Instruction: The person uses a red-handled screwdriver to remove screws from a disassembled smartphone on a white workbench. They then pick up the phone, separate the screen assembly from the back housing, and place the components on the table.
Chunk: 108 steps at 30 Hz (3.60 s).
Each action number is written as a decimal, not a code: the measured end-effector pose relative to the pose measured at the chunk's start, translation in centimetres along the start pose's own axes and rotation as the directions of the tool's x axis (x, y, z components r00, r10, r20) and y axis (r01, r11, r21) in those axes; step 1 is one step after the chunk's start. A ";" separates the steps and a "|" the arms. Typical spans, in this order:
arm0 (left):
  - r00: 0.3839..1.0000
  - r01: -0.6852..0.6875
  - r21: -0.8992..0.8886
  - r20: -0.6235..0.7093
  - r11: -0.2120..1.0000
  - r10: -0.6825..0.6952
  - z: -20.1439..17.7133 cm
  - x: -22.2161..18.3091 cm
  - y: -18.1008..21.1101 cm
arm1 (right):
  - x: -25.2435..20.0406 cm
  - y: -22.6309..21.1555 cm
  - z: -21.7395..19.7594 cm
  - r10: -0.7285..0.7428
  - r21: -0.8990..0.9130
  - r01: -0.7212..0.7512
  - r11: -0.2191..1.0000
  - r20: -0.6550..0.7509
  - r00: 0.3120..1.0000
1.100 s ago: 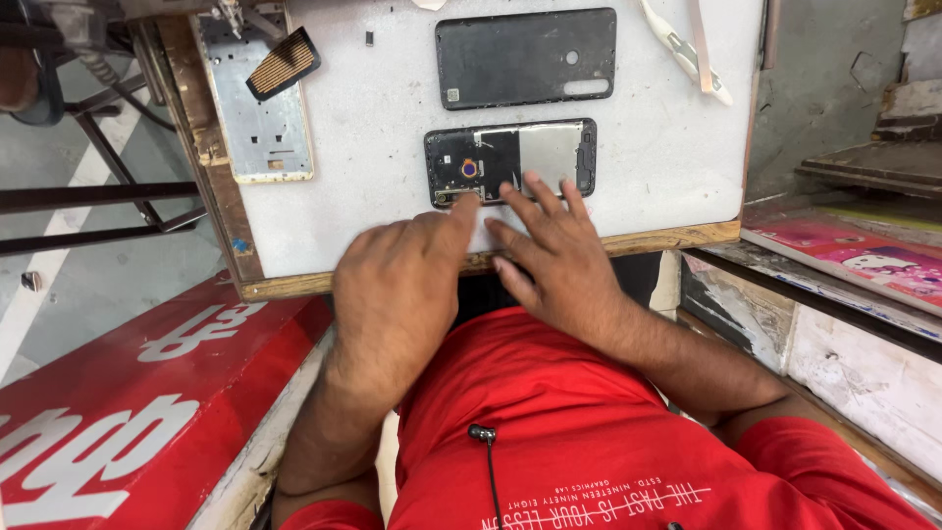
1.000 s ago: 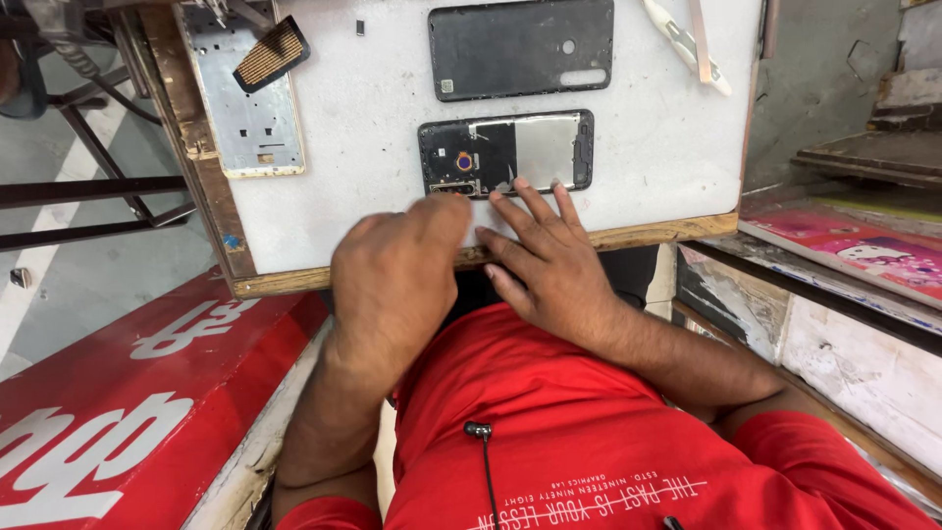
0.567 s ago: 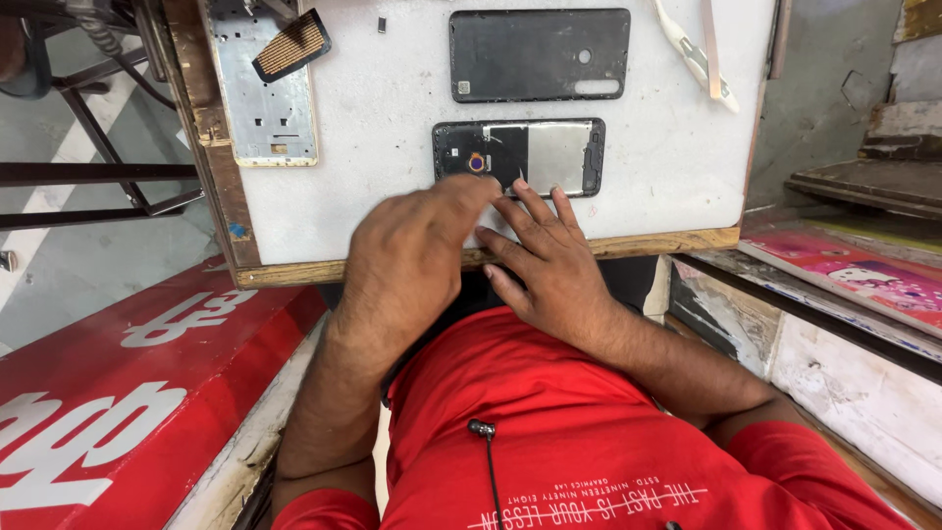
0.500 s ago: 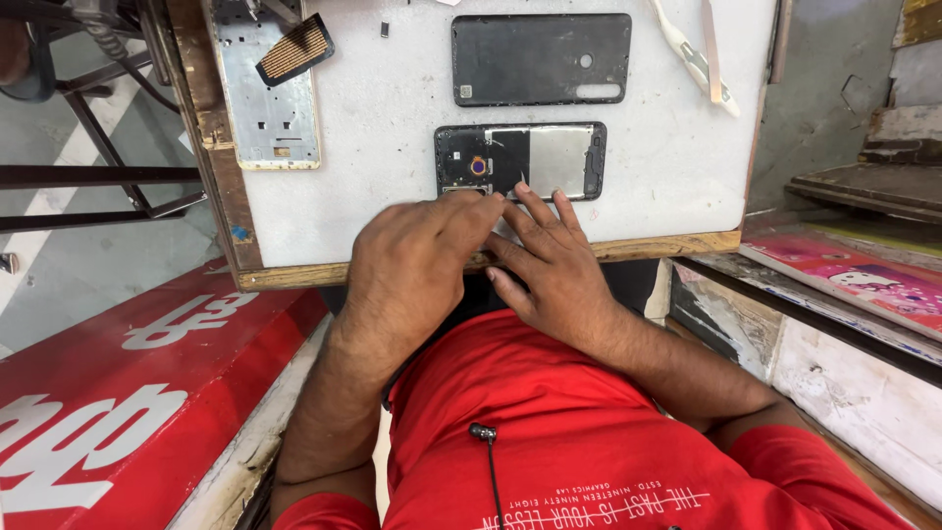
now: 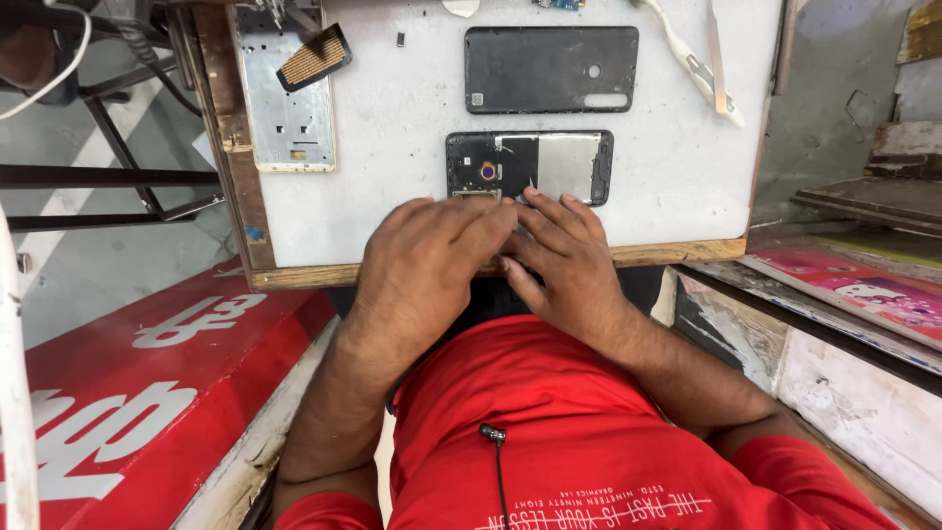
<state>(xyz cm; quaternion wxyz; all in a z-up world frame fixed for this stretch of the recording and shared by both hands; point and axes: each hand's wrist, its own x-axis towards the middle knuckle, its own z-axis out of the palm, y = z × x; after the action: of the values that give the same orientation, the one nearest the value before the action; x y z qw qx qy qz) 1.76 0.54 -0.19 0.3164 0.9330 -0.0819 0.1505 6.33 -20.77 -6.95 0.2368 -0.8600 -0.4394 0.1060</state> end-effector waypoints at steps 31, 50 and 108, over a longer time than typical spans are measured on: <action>0.984 0.070 0.072 -0.169 0.995 -0.057 4.3 -1.3 -2.7 | -0.1 0.8 -0.1 0.000 0.072 0.007 0.997 -0.093 0.996; 0.996 0.066 0.017 -0.067 0.998 -0.064 4.1 -1.4 0.2 | 0.0 0.7 0.0 -0.014 0.085 0.030 0.996 -0.182 0.983; 0.992 -0.014 0.053 -0.127 0.999 0.021 1.5 -0.2 0.1 | 2.0 0.3 -4.5 0.075 0.337 0.028 0.941 -0.291 0.954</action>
<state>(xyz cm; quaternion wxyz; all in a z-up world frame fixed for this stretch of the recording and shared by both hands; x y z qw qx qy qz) 1.90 -0.44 -1.38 0.2953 0.9287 -0.0656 0.2146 9.47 -20.75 -3.16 0.4432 -0.8179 -0.3633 0.0512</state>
